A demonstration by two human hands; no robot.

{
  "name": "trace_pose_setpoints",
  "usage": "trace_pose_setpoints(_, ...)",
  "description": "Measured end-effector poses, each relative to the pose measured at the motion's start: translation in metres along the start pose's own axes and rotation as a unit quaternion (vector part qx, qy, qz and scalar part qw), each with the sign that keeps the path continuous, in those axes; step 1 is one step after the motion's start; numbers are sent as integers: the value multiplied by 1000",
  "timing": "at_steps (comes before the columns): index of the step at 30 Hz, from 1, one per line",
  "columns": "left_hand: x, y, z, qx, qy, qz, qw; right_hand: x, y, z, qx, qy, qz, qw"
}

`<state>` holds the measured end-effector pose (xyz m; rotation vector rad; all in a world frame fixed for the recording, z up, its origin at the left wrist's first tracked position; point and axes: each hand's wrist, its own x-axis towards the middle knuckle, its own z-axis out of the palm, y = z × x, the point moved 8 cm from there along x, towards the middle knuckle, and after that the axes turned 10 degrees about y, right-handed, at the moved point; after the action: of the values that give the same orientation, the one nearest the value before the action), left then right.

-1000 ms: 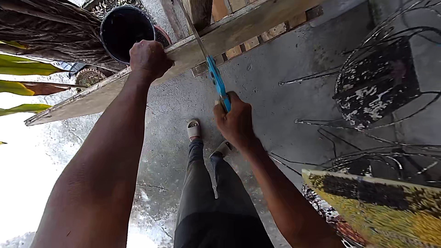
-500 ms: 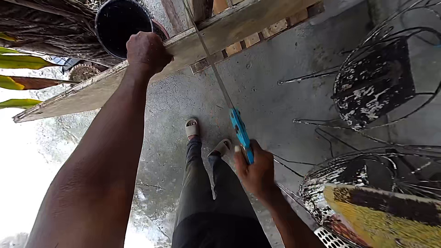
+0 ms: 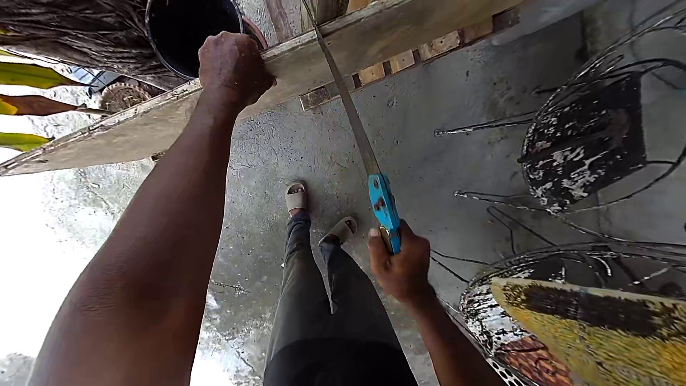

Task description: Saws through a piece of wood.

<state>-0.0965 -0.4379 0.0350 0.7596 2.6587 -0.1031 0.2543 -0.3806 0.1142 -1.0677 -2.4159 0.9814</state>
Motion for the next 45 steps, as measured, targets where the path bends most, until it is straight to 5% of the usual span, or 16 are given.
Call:
trace_pose_setpoints(5, 6, 0, -3, -8, 13, 18, 1000, 144, -21, 107, 11, -52, 32, 998)
trace_pose_setpoints(12, 1, 32, -11, -36, 62, 97, 993, 167, -50, 98, -50, -113, 69, 990)
trace_pose_setpoints(15, 8, 39, -5, -16, 51, 74, 996, 141, -43, 79, -37, -108, 59, 992)
trace_pose_setpoints(19, 7, 38, -5, -23, 33, 66, 997, 10, -14, -8, -43, -7, 18, 999)
trace_pose_setpoints(21, 4, 38, -5, -33, 31, 55, 997, -16, -7, -29, -58, 23, 8, 998)
trace_pose_setpoints(27, 12, 37, -7, -17, 38, 51, 998, 122, -12, 101, 0, -41, 15, 999)
trace_pose_setpoints(29, 10, 36, -4, -9, 32, 56, 998, 109, -12, 85, -4, -56, 29, 998)
trace_pose_setpoints(34, 5, 41, -6, -19, 31, 52, 998, -26, 14, -23, -59, 32, -5, 998)
trace_pose_setpoints(41, 10, 37, -6, -23, 43, 50, 998, 141, -17, 107, -21, -62, 49, 997)
trace_pose_setpoints(45, 5, 39, -7, -20, 35, 69, 997, 23, -2, 13, -38, -10, 2, 999)
